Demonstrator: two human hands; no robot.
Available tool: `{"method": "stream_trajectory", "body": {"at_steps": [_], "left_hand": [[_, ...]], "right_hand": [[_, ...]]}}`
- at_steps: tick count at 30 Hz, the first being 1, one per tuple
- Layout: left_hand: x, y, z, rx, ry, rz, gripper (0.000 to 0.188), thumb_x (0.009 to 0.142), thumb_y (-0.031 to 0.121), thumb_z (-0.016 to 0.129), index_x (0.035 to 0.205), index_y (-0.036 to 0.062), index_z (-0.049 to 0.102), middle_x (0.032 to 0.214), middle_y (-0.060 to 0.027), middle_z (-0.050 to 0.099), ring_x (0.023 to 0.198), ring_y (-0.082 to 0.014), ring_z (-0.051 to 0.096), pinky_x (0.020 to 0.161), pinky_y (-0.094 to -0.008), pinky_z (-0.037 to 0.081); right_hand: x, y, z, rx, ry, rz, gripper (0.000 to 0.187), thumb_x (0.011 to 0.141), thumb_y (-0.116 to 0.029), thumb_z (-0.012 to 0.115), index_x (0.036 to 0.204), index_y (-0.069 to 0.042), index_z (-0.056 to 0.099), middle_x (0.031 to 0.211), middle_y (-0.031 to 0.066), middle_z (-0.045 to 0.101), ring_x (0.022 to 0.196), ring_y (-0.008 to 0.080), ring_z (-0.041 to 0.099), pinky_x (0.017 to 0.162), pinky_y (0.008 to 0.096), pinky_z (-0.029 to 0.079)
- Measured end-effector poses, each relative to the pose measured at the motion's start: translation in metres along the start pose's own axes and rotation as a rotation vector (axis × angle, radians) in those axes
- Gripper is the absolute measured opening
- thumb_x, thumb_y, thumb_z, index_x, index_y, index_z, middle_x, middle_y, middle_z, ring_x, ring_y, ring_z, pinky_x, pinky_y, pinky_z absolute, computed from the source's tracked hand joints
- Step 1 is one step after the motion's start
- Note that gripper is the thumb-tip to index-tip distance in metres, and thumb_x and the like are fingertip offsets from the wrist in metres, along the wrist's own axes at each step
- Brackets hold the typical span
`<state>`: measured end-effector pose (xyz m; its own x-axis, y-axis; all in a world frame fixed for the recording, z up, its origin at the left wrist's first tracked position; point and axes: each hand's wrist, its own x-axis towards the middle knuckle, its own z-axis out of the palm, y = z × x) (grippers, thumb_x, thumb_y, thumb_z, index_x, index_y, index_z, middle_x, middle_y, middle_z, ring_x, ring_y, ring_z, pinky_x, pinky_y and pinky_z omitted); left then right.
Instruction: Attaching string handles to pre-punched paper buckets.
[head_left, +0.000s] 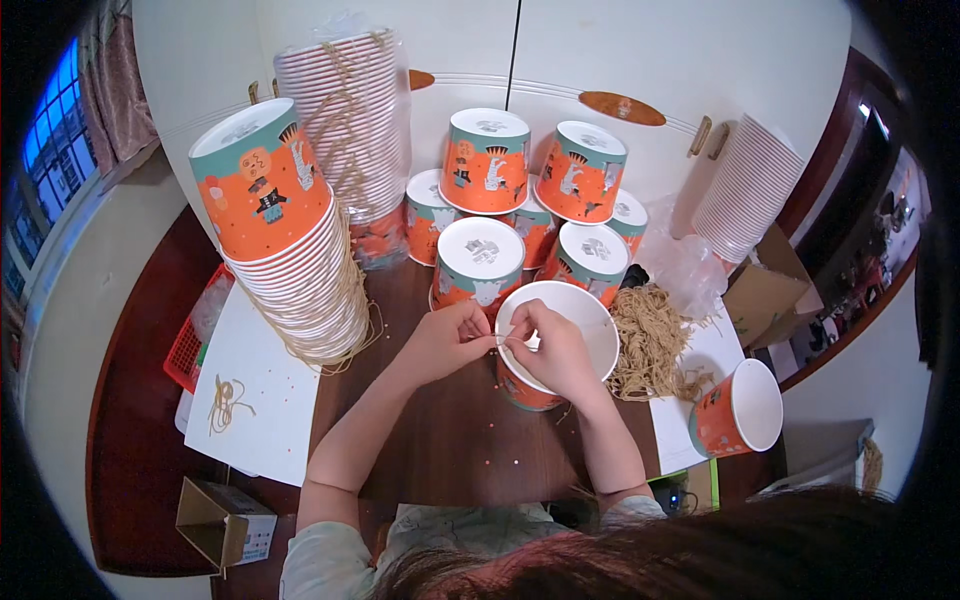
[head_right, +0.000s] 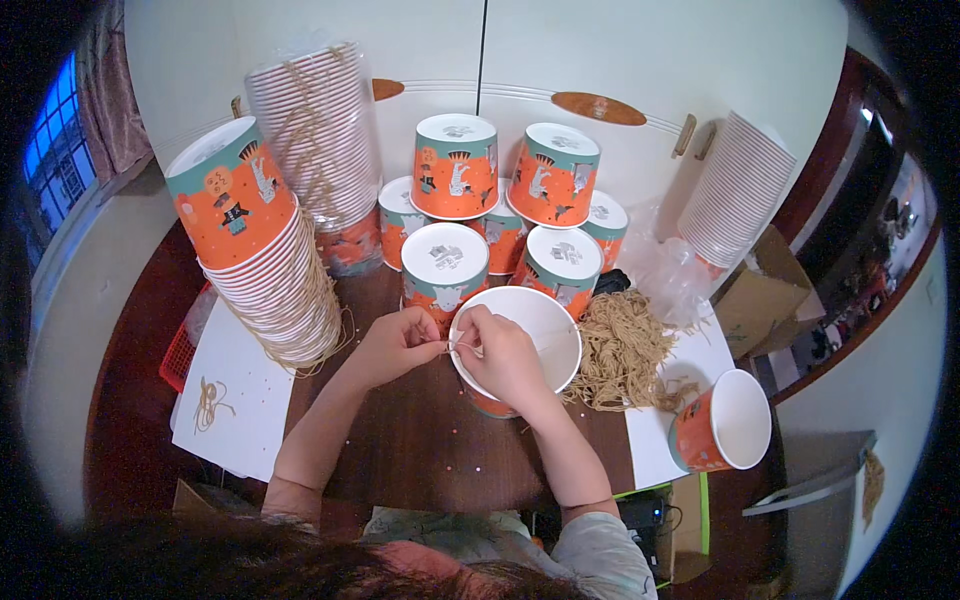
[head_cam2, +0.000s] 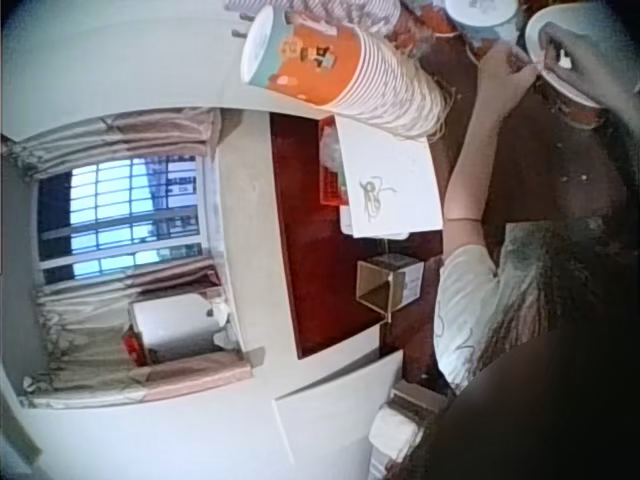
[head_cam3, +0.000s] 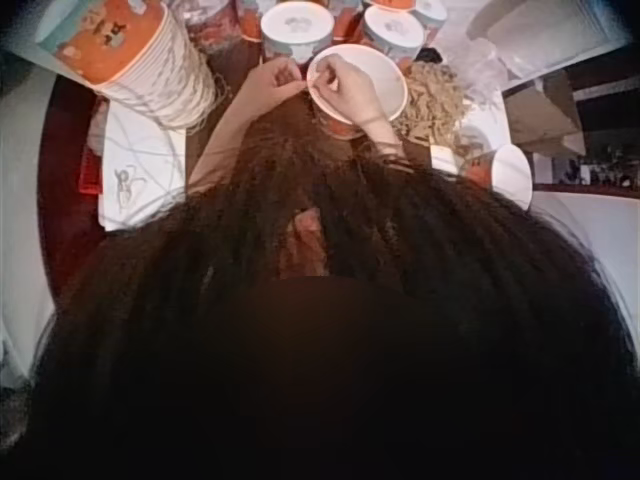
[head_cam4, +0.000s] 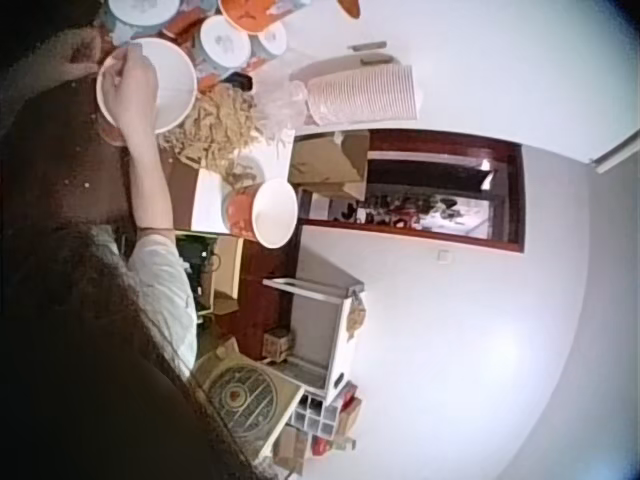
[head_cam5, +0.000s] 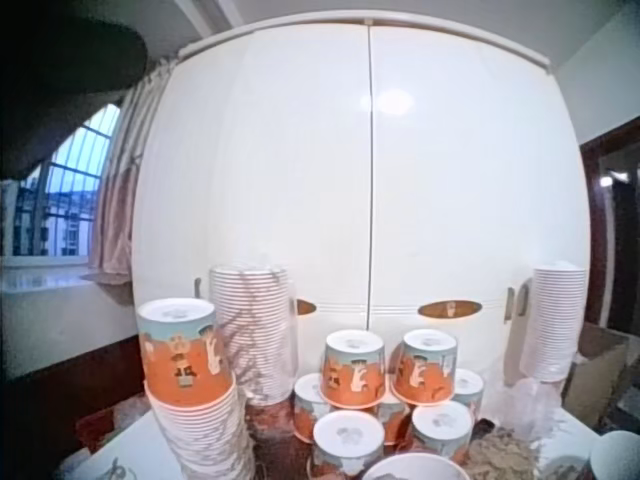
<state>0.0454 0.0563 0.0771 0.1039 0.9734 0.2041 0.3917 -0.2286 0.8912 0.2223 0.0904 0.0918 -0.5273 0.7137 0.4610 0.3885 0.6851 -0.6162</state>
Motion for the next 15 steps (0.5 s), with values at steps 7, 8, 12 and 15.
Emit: {"method": "stream_trajectory", "body": {"at_steps": [7, 8, 12, 15], "left_hand": [[-0.0017, -0.0057, 0.0023, 0.314, -0.068, 0.031, 0.017, 0.068, 0.017, 0.065, 0.08, 0.0054, 0.059, 0.061, -0.0042, 0.056, 0.056, -0.0131, 0.055, 0.054, -0.0248, 0.043], [-0.0011, -0.0085, 0.0036, 0.348, -0.055, 0.04, 0.016, 0.069, 0.017, 0.064, 0.08, 0.006, 0.06, 0.062, -0.0046, 0.057, 0.056, -0.0138, 0.056, 0.054, -0.0252, 0.044], [-0.0014, -0.0064, 0.0039, 0.206, 0.058, 0.075, 0.011, 0.071, 0.014, 0.062, 0.079, 0.0061, 0.062, 0.066, -0.0058, 0.06, 0.058, -0.0145, 0.06, 0.055, -0.0254, 0.045], [-0.0009, -0.0003, 0.0064, 0.145, 0.144, 0.167, 0.01, 0.074, 0.01, 0.06, 0.082, 0.0042, 0.061, 0.067, -0.0066, 0.062, 0.061, -0.0126, 0.061, 0.057, -0.0238, 0.047]], "right_hand": [[0.0007, 0.002, -0.0027, 0.035, -0.016, 0.027, 0.023, 0.068, -0.007, 0.063, 0.086, -0.005, 0.048, 0.071, 0.0096, 0.058, 0.067, 0.0237, 0.059, 0.06, 0.0333, 0.047], [0.0006, 0.0018, -0.0035, 0.036, -0.021, 0.022, 0.023, 0.068, -0.007, 0.063, 0.086, -0.005, 0.048, 0.071, 0.0096, 0.058, 0.067, 0.0236, 0.059, 0.06, 0.0333, 0.047], [0.0, 0.001, -0.0042, 0.021, -0.014, 0.015, 0.023, 0.067, -0.003, 0.065, 0.083, -0.003, 0.048, 0.07, 0.0062, 0.058, 0.064, 0.0154, 0.059, 0.059, 0.0268, 0.046], [0.0001, 0.0009, -0.0043, 0.021, -0.01, 0.008, 0.023, 0.068, -0.003, 0.065, 0.084, -0.003, 0.049, 0.07, 0.0065, 0.058, 0.064, 0.0157, 0.059, 0.059, 0.027, 0.047]]}}
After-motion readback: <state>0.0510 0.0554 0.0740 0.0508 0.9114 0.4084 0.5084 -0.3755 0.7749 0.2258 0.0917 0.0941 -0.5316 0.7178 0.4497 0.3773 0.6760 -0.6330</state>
